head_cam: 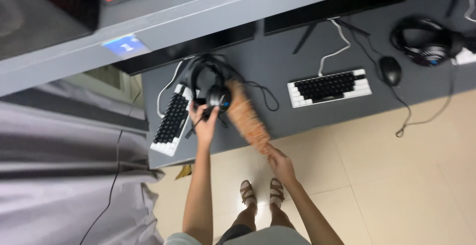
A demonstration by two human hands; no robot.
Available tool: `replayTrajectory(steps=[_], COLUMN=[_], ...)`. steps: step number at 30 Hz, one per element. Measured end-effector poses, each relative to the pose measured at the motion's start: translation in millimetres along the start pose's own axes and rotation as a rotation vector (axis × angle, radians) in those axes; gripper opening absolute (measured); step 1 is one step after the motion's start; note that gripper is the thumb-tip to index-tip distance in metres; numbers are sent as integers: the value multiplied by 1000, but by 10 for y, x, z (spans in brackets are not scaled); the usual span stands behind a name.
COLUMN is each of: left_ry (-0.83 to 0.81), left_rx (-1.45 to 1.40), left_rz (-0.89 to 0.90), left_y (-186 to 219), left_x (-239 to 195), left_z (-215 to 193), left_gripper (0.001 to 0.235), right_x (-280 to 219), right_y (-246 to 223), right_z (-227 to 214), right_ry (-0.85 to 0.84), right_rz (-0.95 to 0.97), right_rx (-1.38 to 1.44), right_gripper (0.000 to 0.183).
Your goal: The person uses a fluffy duster to clean a row of computer desks. They systematically dust the surfaces, keyboards, and headphones, moving each item aside to clean underneath before placing it back. The task involves handling multiple sets of computer peripherals across several stations.
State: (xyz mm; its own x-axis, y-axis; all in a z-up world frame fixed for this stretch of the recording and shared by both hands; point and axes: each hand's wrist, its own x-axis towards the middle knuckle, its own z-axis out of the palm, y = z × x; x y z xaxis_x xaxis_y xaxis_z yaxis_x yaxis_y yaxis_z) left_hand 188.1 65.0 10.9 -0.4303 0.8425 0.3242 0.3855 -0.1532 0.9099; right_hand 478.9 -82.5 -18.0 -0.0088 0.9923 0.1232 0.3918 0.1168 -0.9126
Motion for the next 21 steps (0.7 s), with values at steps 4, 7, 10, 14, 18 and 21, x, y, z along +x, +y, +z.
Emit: replayTrajectory(steps=[4,7,10,14,18,21], left_ry=[94,145,164,168,186,88], left_rx=[170,276,308,314,388,541], left_rz=[10,16,-10,-52,-14,-62], left_y=[-310,-533,-527,-539,-790,-447], left_x=[-28,-27,-27,-22,198,371], left_z=[-565,-766,-898,-914,-918,-867], left_gripper=[38,37,38,37,40,58], right_x=[103,219,252,201,185,155], right_y=[272,197,-38,-96,-61,-55], right_z=[283,431,460,444,462,417], right_ry=[-135,50,93,-59,-38,-14], right_rz=[88,66,-15,-88,15,46], right_rx=[-307,-276,-206,-161,-88,-61], right_gripper=[36,38,47,49,49,48])
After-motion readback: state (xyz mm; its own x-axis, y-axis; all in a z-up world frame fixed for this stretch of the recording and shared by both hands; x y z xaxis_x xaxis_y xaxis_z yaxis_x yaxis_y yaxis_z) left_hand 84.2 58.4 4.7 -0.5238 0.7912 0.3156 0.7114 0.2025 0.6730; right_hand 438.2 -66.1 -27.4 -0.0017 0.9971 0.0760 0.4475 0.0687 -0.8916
